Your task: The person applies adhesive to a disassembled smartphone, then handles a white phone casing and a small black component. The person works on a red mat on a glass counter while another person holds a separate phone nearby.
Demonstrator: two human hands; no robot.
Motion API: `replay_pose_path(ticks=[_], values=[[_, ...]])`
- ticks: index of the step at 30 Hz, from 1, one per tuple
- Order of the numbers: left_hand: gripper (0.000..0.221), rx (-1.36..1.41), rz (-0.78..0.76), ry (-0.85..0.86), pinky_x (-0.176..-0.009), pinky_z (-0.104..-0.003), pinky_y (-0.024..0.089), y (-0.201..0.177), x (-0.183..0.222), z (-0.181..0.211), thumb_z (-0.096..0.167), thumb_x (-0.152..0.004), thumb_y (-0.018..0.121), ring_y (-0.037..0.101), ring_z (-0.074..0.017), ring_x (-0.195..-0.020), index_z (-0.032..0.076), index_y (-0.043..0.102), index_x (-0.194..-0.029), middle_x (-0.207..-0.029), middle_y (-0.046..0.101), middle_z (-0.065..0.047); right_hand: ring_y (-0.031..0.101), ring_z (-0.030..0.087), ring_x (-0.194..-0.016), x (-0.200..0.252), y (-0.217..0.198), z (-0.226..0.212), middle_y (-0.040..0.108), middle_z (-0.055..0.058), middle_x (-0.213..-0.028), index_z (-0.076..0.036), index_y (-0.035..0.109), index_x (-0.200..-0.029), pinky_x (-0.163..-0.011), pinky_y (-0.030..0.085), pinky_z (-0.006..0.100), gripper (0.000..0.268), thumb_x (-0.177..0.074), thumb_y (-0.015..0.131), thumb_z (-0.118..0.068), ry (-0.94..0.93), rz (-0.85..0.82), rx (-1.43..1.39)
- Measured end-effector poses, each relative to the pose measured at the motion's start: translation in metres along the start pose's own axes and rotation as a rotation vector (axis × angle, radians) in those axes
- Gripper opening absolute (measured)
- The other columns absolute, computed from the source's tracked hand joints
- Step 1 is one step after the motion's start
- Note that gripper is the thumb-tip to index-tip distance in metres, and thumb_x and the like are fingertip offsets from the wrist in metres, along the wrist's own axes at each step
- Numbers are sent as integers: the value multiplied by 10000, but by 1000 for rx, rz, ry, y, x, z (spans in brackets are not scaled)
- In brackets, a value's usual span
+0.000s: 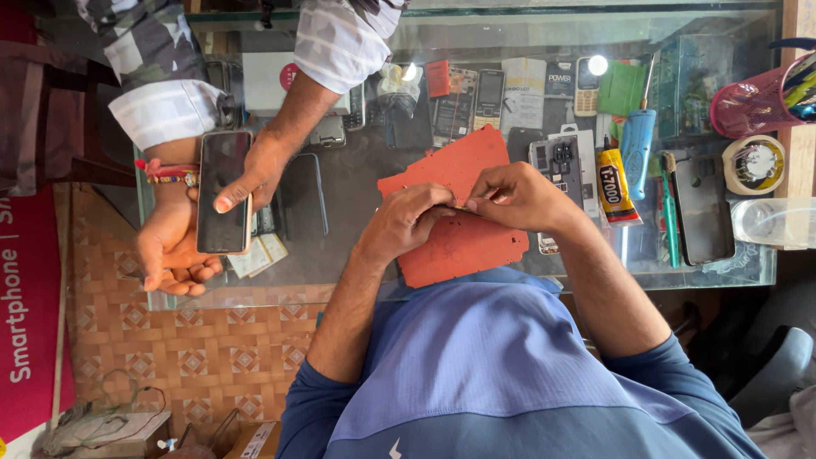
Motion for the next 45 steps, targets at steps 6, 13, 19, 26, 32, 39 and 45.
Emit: replay_pose_path(ticks=[6,13,19,26,32,39,45], values=[[355,-12,-20,13,-731,-362,583,-1,-2,3,-137,-797,696,732,-250,-905,76,626,-1072,-1009,698,-60,646,51,-757,9,-3,7,735,30,-796,7,739,-890,-683,524,249,71,-884,764,-59,81,38,23],[365,-36,-48,57,-711,-372,570,-2,-1,5,-126,-805,718,725,-254,-914,71,625,-1098,-1041,687,-58,640,42,-748,4,-4,7,742,13,-786,-7,758,-877,-668,520,228,62,-873,745,-67,100,23,-8],[361,-73,-49,65,-704,-361,569,-2,-1,8,-126,-799,715,725,-233,-903,79,628,-1084,-1017,684,-34,628,49,-741,5,-6,0,731,11,-765,-11,772,-857,-682,521,228,70,-863,747,-75,139,18,33],[350,-52,-54,70,-705,-354,573,-1,-1,5,-123,-805,718,724,-226,-906,77,627,-1078,-1021,682,-34,650,57,-723,3,-7,4,734,15,-736,-19,767,-811,-692,550,245,43,-814,741,-53,199,21,97],[355,-56,-58,74,-691,-355,568,0,1,2,-129,-802,713,727,-224,-902,75,631,-1080,-1020,690,-33,663,62,-730,1,-6,3,740,17,-738,-19,754,-785,-719,563,249,28,-782,731,-36,168,0,117],[349,-68,-51,71,-698,-337,587,2,3,1,-115,-806,720,729,-213,-905,82,626,-1078,-1031,694,-26,671,71,-730,1,-3,-6,742,26,-729,-17,747,-762,-720,572,254,33,-730,739,-18,185,-4,205],[341,-74,-58,68,-684,-360,563,0,1,3,-117,-799,728,731,-218,-896,78,630,-1062,-1023,694,-25,669,66,-715,-1,-8,-8,743,13,-729,-36,768,-796,-666,550,262,39,-791,743,-66,194,-28,213]])
Point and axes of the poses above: each hand's wrist, its own x-axis away from the middle knuckle, its own y-axis out of the palm, z = x × y, the point moved 6 cm from there along -x, towards the middle knuckle
